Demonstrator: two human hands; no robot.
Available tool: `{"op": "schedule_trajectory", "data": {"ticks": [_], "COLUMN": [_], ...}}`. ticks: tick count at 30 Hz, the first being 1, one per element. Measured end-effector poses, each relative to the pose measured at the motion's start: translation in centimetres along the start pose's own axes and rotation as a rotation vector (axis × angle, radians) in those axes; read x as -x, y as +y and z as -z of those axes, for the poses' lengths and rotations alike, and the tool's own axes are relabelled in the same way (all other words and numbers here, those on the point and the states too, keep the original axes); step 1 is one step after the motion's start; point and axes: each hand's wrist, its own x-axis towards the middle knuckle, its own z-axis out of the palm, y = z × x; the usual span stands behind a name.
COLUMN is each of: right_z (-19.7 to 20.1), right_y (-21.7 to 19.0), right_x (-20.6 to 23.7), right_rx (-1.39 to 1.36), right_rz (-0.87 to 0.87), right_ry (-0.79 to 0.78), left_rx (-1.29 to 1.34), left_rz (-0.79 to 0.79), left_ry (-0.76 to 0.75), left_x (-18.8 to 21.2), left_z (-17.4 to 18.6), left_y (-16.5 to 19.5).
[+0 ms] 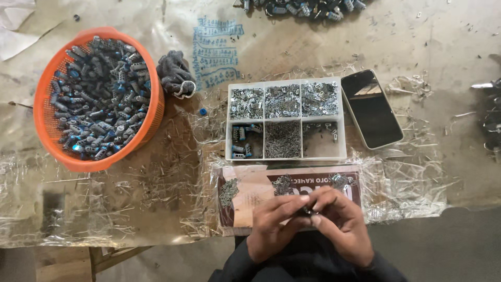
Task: The person assembles small electrical connector components by hand. They pick gray connector bodies from an orange basket, take small metal screws and contact parts from a compartment box, fit the parts together into each connector body, and set finished connectors aside on the table.
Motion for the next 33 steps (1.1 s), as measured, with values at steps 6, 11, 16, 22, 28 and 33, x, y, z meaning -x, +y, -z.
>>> {"op": "schedule_trajectory", "data": {"ticks": [6, 11, 16, 22, 28, 33], "right_z": [1.6, 6.2, 13.5, 18.2, 15.1, 10.9], "right_y": [-0.5, -0.1, 0.6, 4.8, 3.9, -1.1], "right_x": [-0.2, 1.4, 2.2, 0.1, -1.0, 0.8], "right_rx": [0.084, 0.535, 0.553, 0.99, 1.285, 1.183], "right_rz": [-0.1, 0.026, -0.033, 0.016, 0.446, 0.532], "right_ry": [-0.01, 0.087, 0.612, 0.536, 0.549, 0.624], "left_rx": [-0.025, -0.094, -0.223, -0.676, -0.813, -0.8], "left_rz": [-0.041, 0.006, 0.117, 0.051, 0.049, -0.443], "left_ry": [-0.031, -0.132, 0.102, 0.148, -0.391, -0.348], "left_x": [-0.6, -0.3, -0.7, -4.1, -10.3, -11.9], "left_z": [-0.1, 0.5, 4.5, 9.5, 12.0, 12.2], "left_y": [0.3, -0.2, -0.7, -2.8, -5.2, -4.8]}}
